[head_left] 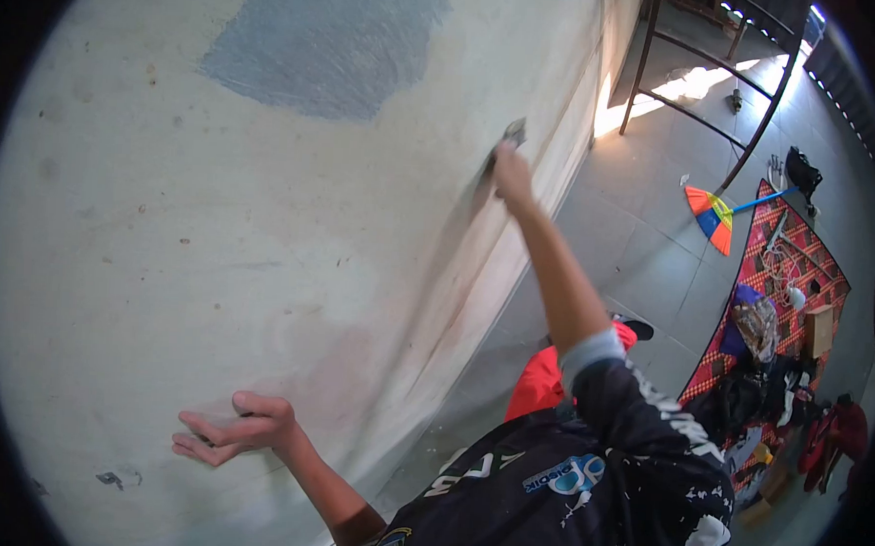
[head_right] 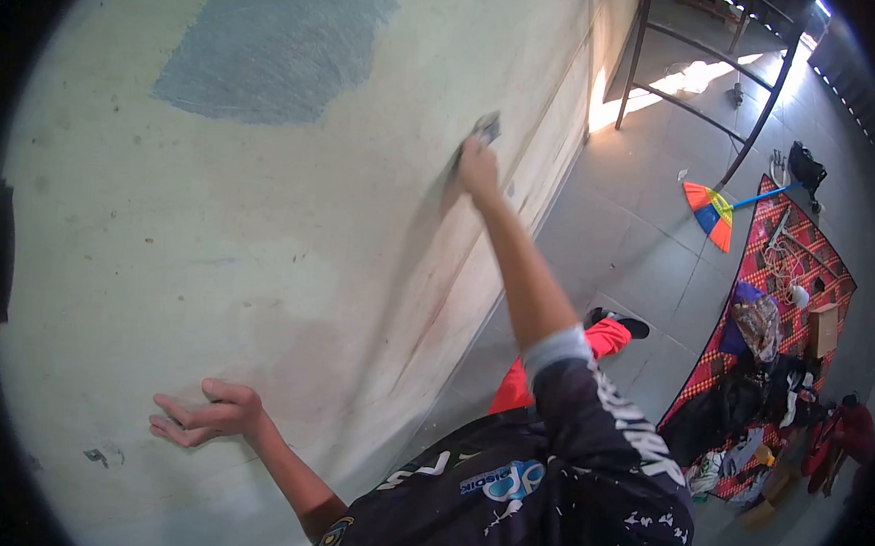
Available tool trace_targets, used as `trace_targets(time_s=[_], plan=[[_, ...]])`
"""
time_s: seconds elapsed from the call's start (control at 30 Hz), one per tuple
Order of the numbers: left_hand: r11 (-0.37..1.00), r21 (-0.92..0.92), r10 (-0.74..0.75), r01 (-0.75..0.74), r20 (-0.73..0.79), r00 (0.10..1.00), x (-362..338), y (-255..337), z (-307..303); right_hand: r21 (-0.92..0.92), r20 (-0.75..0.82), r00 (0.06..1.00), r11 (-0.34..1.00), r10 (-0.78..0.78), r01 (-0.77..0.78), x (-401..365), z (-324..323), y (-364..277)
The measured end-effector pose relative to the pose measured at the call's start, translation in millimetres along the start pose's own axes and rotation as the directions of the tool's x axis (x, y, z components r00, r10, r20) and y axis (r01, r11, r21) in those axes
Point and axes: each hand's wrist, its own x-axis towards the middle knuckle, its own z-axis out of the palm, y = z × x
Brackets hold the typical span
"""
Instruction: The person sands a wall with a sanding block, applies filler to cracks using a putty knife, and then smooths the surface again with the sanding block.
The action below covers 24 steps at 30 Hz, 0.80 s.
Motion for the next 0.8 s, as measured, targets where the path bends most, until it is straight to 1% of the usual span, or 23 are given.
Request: trace_targets(time_s=[0.03,0.07,0.1,0.17,0.2,0.23,0.3,0.33,0.4,0.43,0.47,0.5,0.57,0.63,0.67,0.7,0.73,0.8], plan=[[1.0,-0.002,-0.006,0.006,0.0,1.0,-0.1,0.5,0.7,-0.019,0.049,0.999,1.0,0.015,-0.014,-23.3,9.9,5.0],[1.0,-0.005,-0.002,0.002,0.006,1.0,-0.7,-1.2,-0.2,-0.07,-0.01,0.989,0.987,-0.146,0.145,-66.2,18.2,3.2],[1.0,-0.006,0.001,-0.001,0.006,1.0,-1.0,-1.7,0.6,-0.093,-0.026,0.973,0.97,-0.229,0.226,-91.6,32.8,14.3],[1.0,-0.005,0.017,-0.017,-0.001,1.0,-1.1,-2.5,2.6,-0.107,-0.124,0.939,0.945,-0.322,0.31,-98.0,40.8,22.5],[0.999,-0.003,0.033,-0.033,0.002,0.999,-1.9,-3.7,1.5,-0.071,-0.045,0.984,0.983,-0.173,0.17,-75.9,31.4,21.6],[0.999,-0.002,0.042,-0.042,0.007,0.999,-2.8,-3.7,1.1,-0.047,0.038,0.999,0.999,-0.017,0.019,-42.6,15.9,16.0],[1.0,0.011,0.016,-0.016,0.013,1.0,-3.9,-2.4,0.6,-0.031,0.022,0.975,0.975,0.219,-0.219,4.3,-8.7,4.1],[1.0,0.009,0.018,-0.018,0.01,1.0,-3.3,-2.7,0.4,-0.027,0.02,0.976,0.976,0.218,-0.218,4.5,-5.9,9.1],[1.0,0.029,0.001,-0.001,0.014,1.0,-3.5,-1.5,1.3,-0.045,-0.005,0.996,0.995,0.089,-0.089,2.4,0.9,20.1],[1.0,0.02,-0.003,0.003,0.015,1.0,-4.2,-2.6,1.3,-0.044,0.049,0.997,0.997,0.065,-0.063,-20.3,9.8,26.2],[1.0,0.017,0.007,-0.007,0.013,1.0,-5.4,-5.0,1.7,-0.069,0.027,0.999,0.997,-0.023,0.025,-63.9,12.1,8.4],[1.0,0.017,0.016,-0.016,0.008,1.0,-6.5,-5.4,3.9,-0.074,-0.035,0.986,0.984,-0.164,0.161,-81.8,26.8,23.6],[1.0,0.005,0.02,-0.02,0.005,1.0,-5.5,-6.6,4.9,-0.082,-0.045,0.994,0.992,-0.097,0.093,-85.1,26.7,11.5],[0.999,-0.011,0.039,-0.038,0.016,0.999,-6.9,-6.3,3.9,-0.146,-0.072,0.991,0.984,-0.113,0.102,-26.6,17.7,37.0],[1.0,0.004,0.03,-0.03,0.024,0.999,-7.3,-6.0,3.0,-0.087,-0.046,0.999,0.996,0.005,-0.008,7.1,1.7,41.3],[1.0,0.019,0.016,-0.017,0.026,1.0,-7.2,-5.7,2.6,-0.028,-0.014,0.993,0.993,0.113,-0.113,24.2,-10.7,34.8],[1.0,0.016,0.013,-0.014,0.025,1.0,-7.7,-6.4,1.7,-0.03,-0.018,0.994,0.993,0.11,-0.111,23.5,-12.1,35.9],[1.0,0.015,0.004,-0.004,0.01,1.0,-7.9,-6.0,4.3,-0.001,0.008,0.985,0.985,0.171,-0.171,17.9,-11.8,28.1]])
